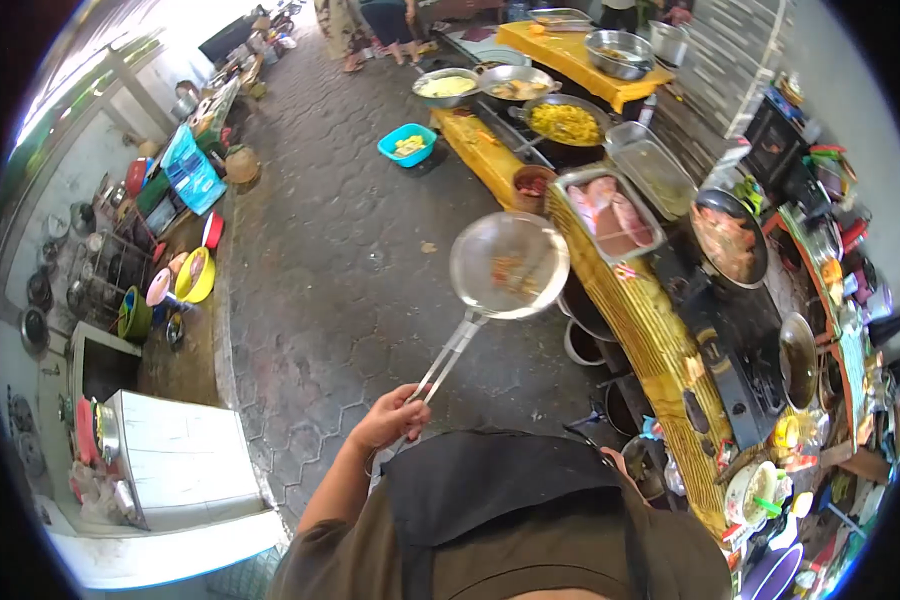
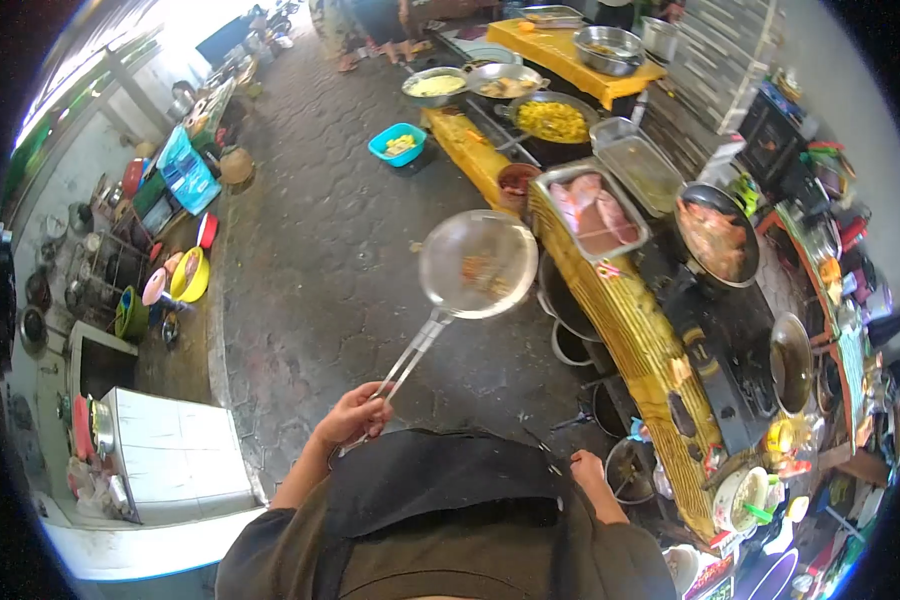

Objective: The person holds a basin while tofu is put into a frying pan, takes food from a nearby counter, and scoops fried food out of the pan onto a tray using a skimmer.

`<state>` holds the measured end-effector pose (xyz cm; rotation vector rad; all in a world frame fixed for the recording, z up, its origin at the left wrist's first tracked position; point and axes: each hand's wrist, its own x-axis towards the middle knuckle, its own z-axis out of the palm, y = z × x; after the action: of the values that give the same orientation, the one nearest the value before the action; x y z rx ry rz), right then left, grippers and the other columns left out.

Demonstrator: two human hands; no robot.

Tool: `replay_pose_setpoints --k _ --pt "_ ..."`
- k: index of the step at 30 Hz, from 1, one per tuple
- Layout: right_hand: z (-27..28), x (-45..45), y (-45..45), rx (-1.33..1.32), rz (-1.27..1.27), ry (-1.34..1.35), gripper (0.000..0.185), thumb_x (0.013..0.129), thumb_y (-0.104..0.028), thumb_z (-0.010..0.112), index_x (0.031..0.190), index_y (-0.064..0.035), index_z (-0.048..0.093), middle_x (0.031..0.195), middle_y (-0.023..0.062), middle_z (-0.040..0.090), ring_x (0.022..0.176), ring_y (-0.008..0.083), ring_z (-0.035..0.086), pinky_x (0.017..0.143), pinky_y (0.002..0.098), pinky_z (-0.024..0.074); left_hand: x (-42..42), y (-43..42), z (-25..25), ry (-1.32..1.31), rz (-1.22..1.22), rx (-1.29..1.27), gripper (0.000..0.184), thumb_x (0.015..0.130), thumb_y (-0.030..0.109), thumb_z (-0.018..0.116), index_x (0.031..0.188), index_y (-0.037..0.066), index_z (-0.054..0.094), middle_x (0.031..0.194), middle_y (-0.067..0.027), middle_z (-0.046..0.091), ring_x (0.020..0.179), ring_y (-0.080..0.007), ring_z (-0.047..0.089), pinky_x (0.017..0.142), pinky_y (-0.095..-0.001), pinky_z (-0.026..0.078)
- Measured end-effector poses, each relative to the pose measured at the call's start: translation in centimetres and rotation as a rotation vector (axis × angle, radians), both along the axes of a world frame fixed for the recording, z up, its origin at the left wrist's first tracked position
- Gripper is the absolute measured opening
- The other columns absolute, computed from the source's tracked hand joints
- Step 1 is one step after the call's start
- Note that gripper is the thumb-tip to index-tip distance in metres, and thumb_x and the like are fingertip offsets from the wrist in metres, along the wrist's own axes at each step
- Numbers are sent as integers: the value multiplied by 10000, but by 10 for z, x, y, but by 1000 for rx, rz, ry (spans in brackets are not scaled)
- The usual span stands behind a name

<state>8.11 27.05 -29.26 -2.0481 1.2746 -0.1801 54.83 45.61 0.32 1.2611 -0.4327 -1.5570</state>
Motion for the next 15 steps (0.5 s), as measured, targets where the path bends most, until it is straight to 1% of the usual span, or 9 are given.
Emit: replay_pose_setpoints --k 2,5,7,9,10,11,12,14,15 --pt "15 56 -20 383 -229 323 187 717 -124 570 880 -103 659 841 129 659 736 284 640 653 382 522 41 35 -7 21 304 -59 458 891 124 523 1306 23 356 785 -60 542 555 -102 508 498 -221 432" --pt "4 111 -61 268 2 382 153 732 -137 570 856 -91 647 774 118 650 703 272 636 611 391 522 97 81 -18 133 611 -106 506 892 107 522 1347 104 302 845 -66 529 582 -101 503 479 -214 414" --pt "-45 126 -101 143 129 368 134 741 -148 565 833 -85 638 716 102 637 670 265 628 591 411 515 136 110 -33 171 796 -124 574 883 94 540 1373 203 263 900 -65 516 579 -92 457 466 -203 378" --pt "-91 149 -143 19 246 358 122 749 -159 561 810 -79 630 657 86 623 637 258 620 570 432 509 178 138 -54 172 975 -136 595 877 89 549 1378 207 251 894 -70 519 577 -88 439 465 -202 370" --pt "-61 187 -149 184 165 432 127 758 -172 565 826 -87 630 692 84 623 693 254 615 628 437 498 200 149 -68 172 1085 -137 616 872 84 558 1384 210 239 889 -74 521 576 -84 422 465 -201 362" --pt "-42 221 -159 343 77 522 133 767 -185 569 842 -94 631 726 82 623 748 249 609 687 443 487 224 162 -86 183 1202 -176 605 866 84 571 1372 164 248 885 -83 524 557 -76 386 454 -194 339" --pt "-3 265 -163 483 -5 621 140 776 -198 573 858 -101 632 760 81 623 803 245 603 745 449 477 244 175 -100 175 1225 -185 605 866 84 571 1372 164 248 885 -83 524 557 -76 386 454 -194 339" --pt "-10 330 -185 474 90 691 173 737 -209 608 864 -100 650 806 92 632 837 249 604 755 420 476 289 198 -126 182 1472 -145 628 856 42 559 1383 111 225 891 -93 549 551 -89 410 435 -210 349" --pt "-27 356 -199 442 171 720 192 717 -215 625 867 -100 660 829 98 637 854 251 605 761 406 475 309 212 -141 143 1510 -118 619 865 68 556 1388 84 225 919 -101 555 554 -86 411 428 -212 343"
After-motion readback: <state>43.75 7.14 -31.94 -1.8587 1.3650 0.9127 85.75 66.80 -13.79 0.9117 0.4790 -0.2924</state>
